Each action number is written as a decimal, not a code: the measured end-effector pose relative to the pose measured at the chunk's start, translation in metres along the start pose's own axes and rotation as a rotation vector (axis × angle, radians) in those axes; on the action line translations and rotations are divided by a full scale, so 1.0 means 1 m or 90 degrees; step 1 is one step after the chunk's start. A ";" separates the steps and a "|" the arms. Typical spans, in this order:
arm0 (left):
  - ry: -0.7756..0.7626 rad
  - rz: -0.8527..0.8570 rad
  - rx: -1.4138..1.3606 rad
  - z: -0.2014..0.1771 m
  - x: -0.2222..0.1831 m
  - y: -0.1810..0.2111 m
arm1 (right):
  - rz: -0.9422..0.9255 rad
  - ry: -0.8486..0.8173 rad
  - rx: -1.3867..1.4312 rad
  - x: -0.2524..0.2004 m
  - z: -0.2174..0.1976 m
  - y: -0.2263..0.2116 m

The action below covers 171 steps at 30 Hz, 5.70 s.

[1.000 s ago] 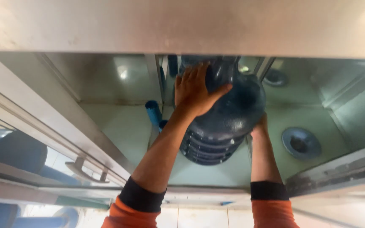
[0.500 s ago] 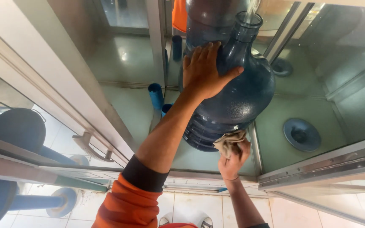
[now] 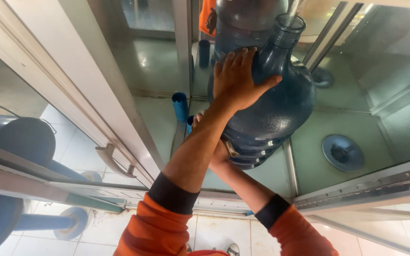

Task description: Clean the exterior of a large plastic water jug using a cloth inside a refill station.

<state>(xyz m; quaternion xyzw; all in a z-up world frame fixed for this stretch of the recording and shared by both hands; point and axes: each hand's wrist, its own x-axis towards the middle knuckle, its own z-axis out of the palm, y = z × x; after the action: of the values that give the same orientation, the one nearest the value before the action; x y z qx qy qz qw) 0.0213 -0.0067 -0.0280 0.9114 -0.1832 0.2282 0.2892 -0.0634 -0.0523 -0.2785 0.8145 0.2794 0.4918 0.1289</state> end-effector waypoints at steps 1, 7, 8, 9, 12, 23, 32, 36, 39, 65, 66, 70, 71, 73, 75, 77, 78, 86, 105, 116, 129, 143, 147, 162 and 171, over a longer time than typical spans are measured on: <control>-0.003 0.002 -0.003 0.001 -0.001 0.000 | -0.004 -0.022 0.022 0.002 0.002 -0.002; -0.022 0.009 0.006 -0.002 0.001 0.000 | -0.005 -0.036 0.012 -0.013 -0.022 0.028; -0.017 0.007 0.010 -0.001 0.002 -0.001 | -0.014 0.011 -0.052 -0.024 -0.042 0.046; -0.016 0.009 0.008 0.000 0.005 -0.002 | -0.014 0.010 -0.055 -0.051 -0.032 0.061; -0.003 0.024 0.020 0.004 0.003 -0.002 | 0.060 0.081 0.024 -0.123 -0.021 0.086; -0.091 -0.013 -0.005 -0.027 -0.002 0.013 | 1.096 0.488 0.813 -0.089 0.058 0.162; -0.046 -0.003 -0.024 -0.024 -0.004 0.014 | 1.099 0.341 0.712 -0.086 0.054 0.152; -0.051 -0.007 -0.030 -0.015 -0.002 0.009 | 1.101 0.285 0.654 -0.090 0.029 0.139; 0.037 0.034 -0.003 0.002 0.004 0.000 | 1.098 0.234 0.607 -0.079 -0.007 0.100; -0.001 0.003 0.011 0.002 0.001 -0.002 | 0.020 -0.136 0.056 -0.072 0.035 -0.044; 0.002 0.001 0.014 0.000 0.002 -0.002 | 0.018 -0.132 0.058 -0.072 0.043 -0.046; -0.030 -0.008 0.018 0.000 0.002 -0.001 | -0.045 -0.189 0.065 -0.088 0.075 -0.055; -0.023 -0.001 0.022 0.000 0.003 -0.001 | -0.071 -0.214 0.063 -0.094 0.084 -0.056; 0.002 0.014 0.010 0.004 0.001 -0.005 | -0.097 -0.251 0.067 -0.117 0.084 -0.056; 0.027 0.039 -0.002 0.005 0.002 -0.006 | -0.118 -0.285 0.063 -0.127 0.059 -0.037; 0.007 0.022 0.015 0.002 0.003 -0.004 | -0.147 -0.216 0.056 -0.128 0.007 -0.001; 0.003 0.024 0.012 0.002 0.003 -0.003 | -0.143 -0.220 0.054 -0.137 -0.005 0.013; 0.020 0.048 -0.001 0.003 0.004 -0.007 | 0.990 -0.346 0.506 -0.298 0.002 0.059; -0.019 0.038 0.012 -0.021 -0.003 0.010 | 1.370 0.273 0.909 -0.061 0.032 0.147; 0.000 0.038 -0.024 -0.023 -0.002 0.009 | 1.025 -0.087 0.498 -0.164 0.121 0.118; -0.026 0.035 0.010 0.006 0.004 -0.008 | 1.561 0.081 0.876 -0.103 -0.078 0.001; 0.060 0.052 0.002 0.010 0.004 -0.009 | 0.441 -0.330 0.062 -0.218 -0.030 0.045; -0.002 0.008 0.000 0.004 0.004 -0.003 | 0.404 -0.172 0.247 -0.143 -0.076 -0.020; -0.063 0.006 -0.033 0.001 0.001 -0.003 | 0.166 -0.127 0.546 -0.119 -0.039 -0.040; 0.351 0.216 -0.264 -0.006 -0.048 -0.010 | 0.464 -0.247 0.048 -0.259 -0.042 0.039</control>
<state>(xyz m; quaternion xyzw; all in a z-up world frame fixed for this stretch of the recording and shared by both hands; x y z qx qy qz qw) -0.0154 0.0141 -0.0529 0.6945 -0.2890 0.4676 0.4643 -0.1806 -0.2374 -0.4285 0.9419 -0.0386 0.3320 -0.0334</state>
